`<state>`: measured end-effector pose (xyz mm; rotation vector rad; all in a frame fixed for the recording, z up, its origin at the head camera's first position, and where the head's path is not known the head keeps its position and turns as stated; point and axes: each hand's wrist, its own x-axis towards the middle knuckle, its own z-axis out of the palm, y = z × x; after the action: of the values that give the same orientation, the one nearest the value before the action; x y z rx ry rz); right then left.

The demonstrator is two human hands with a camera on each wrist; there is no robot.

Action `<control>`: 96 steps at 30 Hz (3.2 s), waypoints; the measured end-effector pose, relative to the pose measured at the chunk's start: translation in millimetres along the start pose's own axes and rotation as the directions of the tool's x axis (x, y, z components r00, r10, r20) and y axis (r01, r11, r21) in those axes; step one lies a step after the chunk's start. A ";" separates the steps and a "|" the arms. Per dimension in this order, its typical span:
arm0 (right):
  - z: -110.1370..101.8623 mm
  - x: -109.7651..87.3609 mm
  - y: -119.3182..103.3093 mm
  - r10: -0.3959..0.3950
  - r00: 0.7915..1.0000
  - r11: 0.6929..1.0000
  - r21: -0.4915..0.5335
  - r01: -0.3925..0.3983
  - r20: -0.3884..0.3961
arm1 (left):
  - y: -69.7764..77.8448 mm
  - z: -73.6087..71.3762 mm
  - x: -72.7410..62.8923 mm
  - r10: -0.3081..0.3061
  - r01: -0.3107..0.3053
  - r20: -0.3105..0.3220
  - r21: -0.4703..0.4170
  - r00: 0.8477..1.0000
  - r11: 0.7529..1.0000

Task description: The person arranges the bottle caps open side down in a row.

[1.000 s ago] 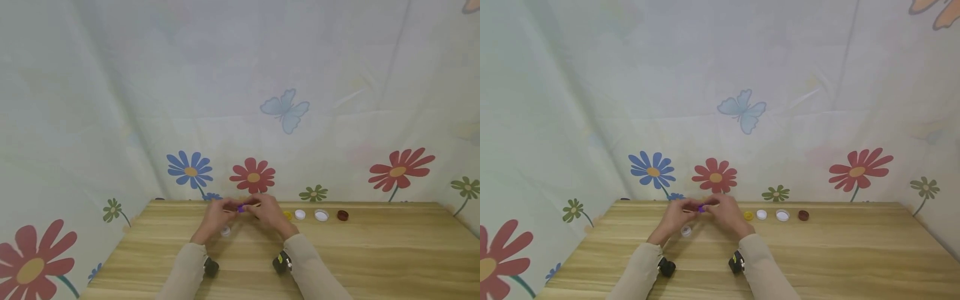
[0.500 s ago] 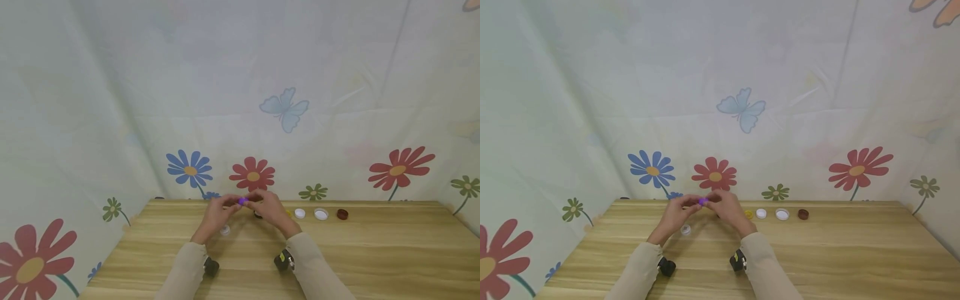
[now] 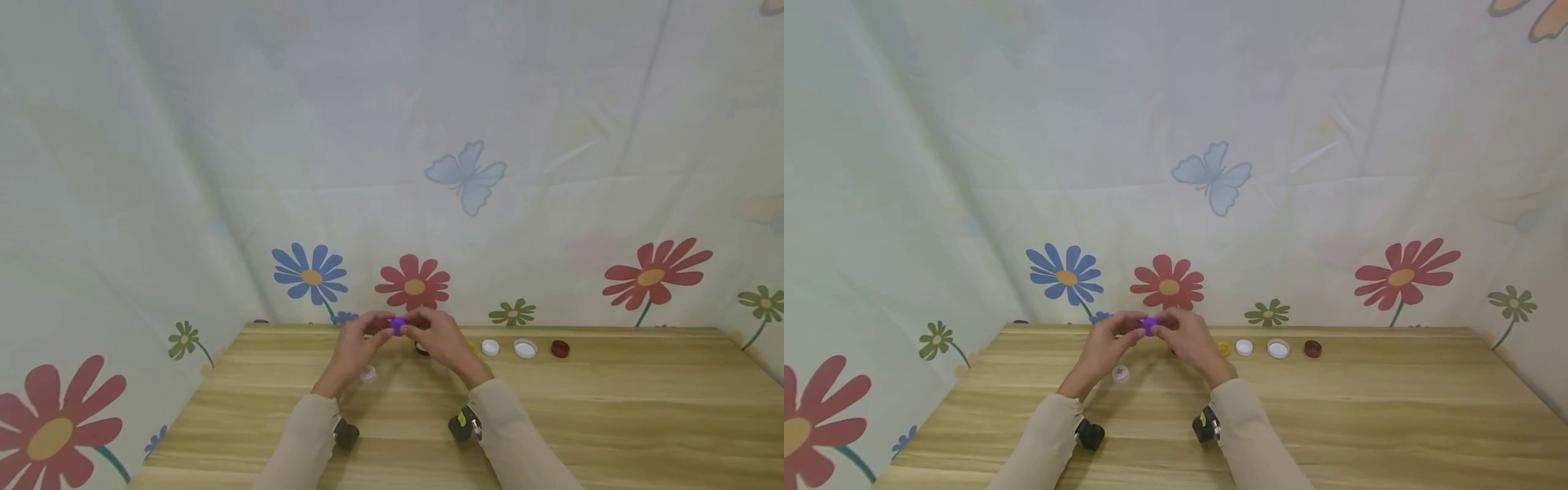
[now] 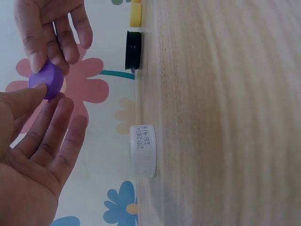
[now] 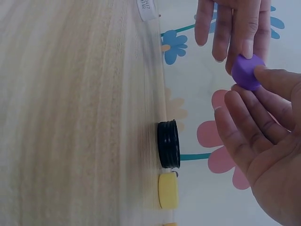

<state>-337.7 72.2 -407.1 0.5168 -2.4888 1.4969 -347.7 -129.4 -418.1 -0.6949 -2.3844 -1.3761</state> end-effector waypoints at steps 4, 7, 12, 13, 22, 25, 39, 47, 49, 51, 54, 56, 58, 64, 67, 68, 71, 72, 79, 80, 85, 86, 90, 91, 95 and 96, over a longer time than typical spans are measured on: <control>0.3 -0.1 -1.4 0.009 1.000 1.000 0.014 -0.009 -0.008 | 2.0 -0.9 -0.7 -0.008 0.008 0.003 -0.023 1.000 1.000; 0.3 -0.5 -2.7 0.006 1.000 1.000 0.026 -0.006 -0.016 | 2.0 -1.0 -0.7 -0.029 0.030 0.016 -0.044 0.999 0.999; 0.2 -1.0 -3.6 0.005 1.000 0.999 0.053 -0.005 -0.008 | -0.1 -0.3 -0.5 -0.034 0.035 0.022 -0.051 0.999 0.998; 0.2 -1.1 -3.8 0.006 1.000 0.998 0.057 -0.005 -0.006 | -0.5 -0.3 -0.6 -0.028 0.029 0.019 -0.049 0.999 0.998; -1.6 -1.7 -4.8 -0.021 1.000 1.000 0.010 0.021 0.022 | -2.9 -0.7 -0.6 -0.009 0.009 -0.008 -0.018 1.000 1.000; -1.8 -1.0 -4.4 -0.025 0.999 1.000 -0.007 0.025 0.032 | -3.4 -0.7 -0.3 -0.016 0.016 -0.008 -0.001 1.000 1.000; -2.6 0.7 -0.2 -0.060 0.996 0.998 -0.006 0.061 0.062 | -1.9 -7.1 -1.7 -0.045 0.044 0.068 0.012 0.997 0.999; -4.1 0.1 -2.1 -0.069 0.993 0.998 -0.003 0.069 0.095 | 0.2 -11.9 -2.5 -0.075 0.073 0.090 0.027 0.993 0.997; -4.7 0.0 -1.8 -0.070 0.991 0.998 -0.002 0.070 0.112 | 1.2 -13.3 -2.7 -0.088 0.085 0.100 0.034 0.991 0.996; -4.9 0.0 -1.0 -0.065 0.988 0.998 0.000 0.066 0.140 | 1.1 -14.7 -2.6 -0.098 0.093 0.114 0.048 0.989 0.995; -5.2 -0.4 0.3 -0.044 0.980 0.999 0.002 0.044 0.192 | -1.0 -16.5 -2.1 -0.113 0.104 0.149 0.070 0.982 0.992; -4.8 -0.9 1.2 -0.023 0.974 1.000 -0.007 0.026 0.226 | -3.7 -17.4 -2.5 -0.119 0.105 0.179 0.087 0.977 0.991; -4.4 -1.6 2.0 -0.003 0.967 1.000 -0.024 0.009 0.256 | -6.2 -18.2 -3.1 -0.128 0.110 0.215 0.095 0.968 0.989; -0.4 -3.3 4.4 0.009 0.945 0.999 -0.042 0.006 0.326 | -12.2 -19.3 -5.7 -0.135 0.115 0.319 0.081 0.938 0.990; 2.4 -3.8 4.6 0.007 0.939 0.999 -0.052 0.012 0.344 | -14.1 -19.0 -7.4 -0.150 0.128 0.347 0.084 0.926 0.988; 3.5 -4.0 4.5 0.010 0.937 0.998 -0.062 0.013 0.349 | -14.4 -18.8 -8.2 -0.151 0.128 0.354 0.088 0.923 0.988; 6.7 -5.3 4.8 0.014 0.932 0.995 -0.096 0.022 0.362 | -15.4 -17.7 -9.9 -0.168 0.139 0.372 0.105 0.913 0.985; 7.5 -6.1 4.8 0.013 0.932 0.993 -0.112 0.030 0.363 | -15.6 -17.1 -10.3 -0.170 0.139 0.377 0.107 0.911 0.984; 13.2 -11.5 7.7 0.014 0.936 0.988 -0.150 0.041 0.352 | -16.2 -12.0 -12.1 -0.174 0.137 0.395 0.121 0.902 0.983; 13.9 -11.8 8.3 0.022 0.937 0.988 -0.152 0.034 0.349 | -15.8 -11.7 -12.4 -0.172 0.134 0.396 0.122 0.902 0.983; 16.8 -11.9 10.0 0.029 0.938 0.986 -0.163 0.030 0.347 | -14.1 -11.5 -13.2 -0.159 0.107 0.392 0.151 0.906 0.983; 17.3 -11.7 10.1 0.033 0.937 0.985 -0.169 0.028 0.347 | -13.7 -11.7 -13.4 -0.156 0.101 0.389 0.158 0.908 0.982; 19.2 -11.1 9.1 0.028 0.936 0.983 -0.182 0.039 0.351 | -12.1 -13.1 -15.5 -0.162 0.099 0.382 0.178 0.910 0.979; 18.7 -11.1 8.5 0.021 0.935 0.982 -0.183 0.048 0.353 | -11.2 -13.4 -15.7 -0.167 0.104 0.382 0.180 0.909 0.978; 15.3 -11.6 6.4 0.001 0.930 0.982 -0.174 0.067 0.368 | -8.4 -14.9 -17.7 -0.194 0.132 0.387 0.181 0.901 0.975; 13.8 -12.1 5.9 -0.008 0.929 0.983 -0.166 0.075 0.370 | -7.7 -15.5 -18.2 -0.198 0.139 0.386 0.175 0.901 0.975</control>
<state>-328.6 64.9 -422.5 0.8839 -2.8344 1.2374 -336.3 -150.9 -424.8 -0.8125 -2.8953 -1.1983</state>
